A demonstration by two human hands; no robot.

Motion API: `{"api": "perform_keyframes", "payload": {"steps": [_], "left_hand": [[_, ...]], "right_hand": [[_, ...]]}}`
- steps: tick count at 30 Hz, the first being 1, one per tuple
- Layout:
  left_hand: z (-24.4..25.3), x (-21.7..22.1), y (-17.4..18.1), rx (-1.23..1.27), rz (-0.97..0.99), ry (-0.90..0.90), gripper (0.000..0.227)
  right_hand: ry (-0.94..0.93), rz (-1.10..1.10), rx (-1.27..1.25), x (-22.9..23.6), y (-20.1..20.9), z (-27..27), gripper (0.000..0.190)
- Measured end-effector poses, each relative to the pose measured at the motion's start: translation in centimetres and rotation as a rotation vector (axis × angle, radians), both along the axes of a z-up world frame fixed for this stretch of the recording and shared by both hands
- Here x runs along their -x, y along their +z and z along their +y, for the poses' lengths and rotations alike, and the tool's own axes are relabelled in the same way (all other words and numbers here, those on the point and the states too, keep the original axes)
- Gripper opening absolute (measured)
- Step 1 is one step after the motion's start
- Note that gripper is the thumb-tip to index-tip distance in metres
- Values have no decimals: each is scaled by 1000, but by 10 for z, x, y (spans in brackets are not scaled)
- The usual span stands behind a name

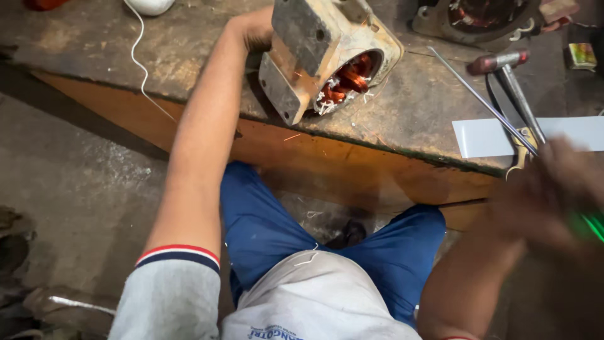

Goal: The person winds copper wire into the slots of a motor stator, using a screwdriver to push the wire down and a hammer to tap it into place. They also use scissors to cut white string and tie it around the coil to secure it.

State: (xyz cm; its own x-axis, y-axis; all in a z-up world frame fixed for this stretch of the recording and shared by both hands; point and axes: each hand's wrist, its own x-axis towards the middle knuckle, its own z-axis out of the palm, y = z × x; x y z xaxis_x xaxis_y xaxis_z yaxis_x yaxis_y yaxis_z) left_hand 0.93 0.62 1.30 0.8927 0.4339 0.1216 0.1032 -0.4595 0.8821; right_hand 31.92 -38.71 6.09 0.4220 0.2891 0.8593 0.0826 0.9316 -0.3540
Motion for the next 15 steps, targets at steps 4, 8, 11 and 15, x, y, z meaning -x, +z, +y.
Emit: {"api": "perform_keyframes", "payload": {"steps": [4, 8, 11, 15], "left_hand": [[-21, -6, 15, 153, 10, 163, 57], [-34, -2, 15, 209, -56, 176, 61], [-30, -1, 6, 485, -73, 294, 61], [-15, 5, -17, 253, -201, 83, 57]], "right_hand": [[-514, -328, 217, -2, 4, 17, 22], [-1261, -908, 443, 38, 24, 10, 8], [-1177, -984, 417, 95, 26, 17, 17], [-807, -1396, 300, 139, 31, 35, 37]]}}
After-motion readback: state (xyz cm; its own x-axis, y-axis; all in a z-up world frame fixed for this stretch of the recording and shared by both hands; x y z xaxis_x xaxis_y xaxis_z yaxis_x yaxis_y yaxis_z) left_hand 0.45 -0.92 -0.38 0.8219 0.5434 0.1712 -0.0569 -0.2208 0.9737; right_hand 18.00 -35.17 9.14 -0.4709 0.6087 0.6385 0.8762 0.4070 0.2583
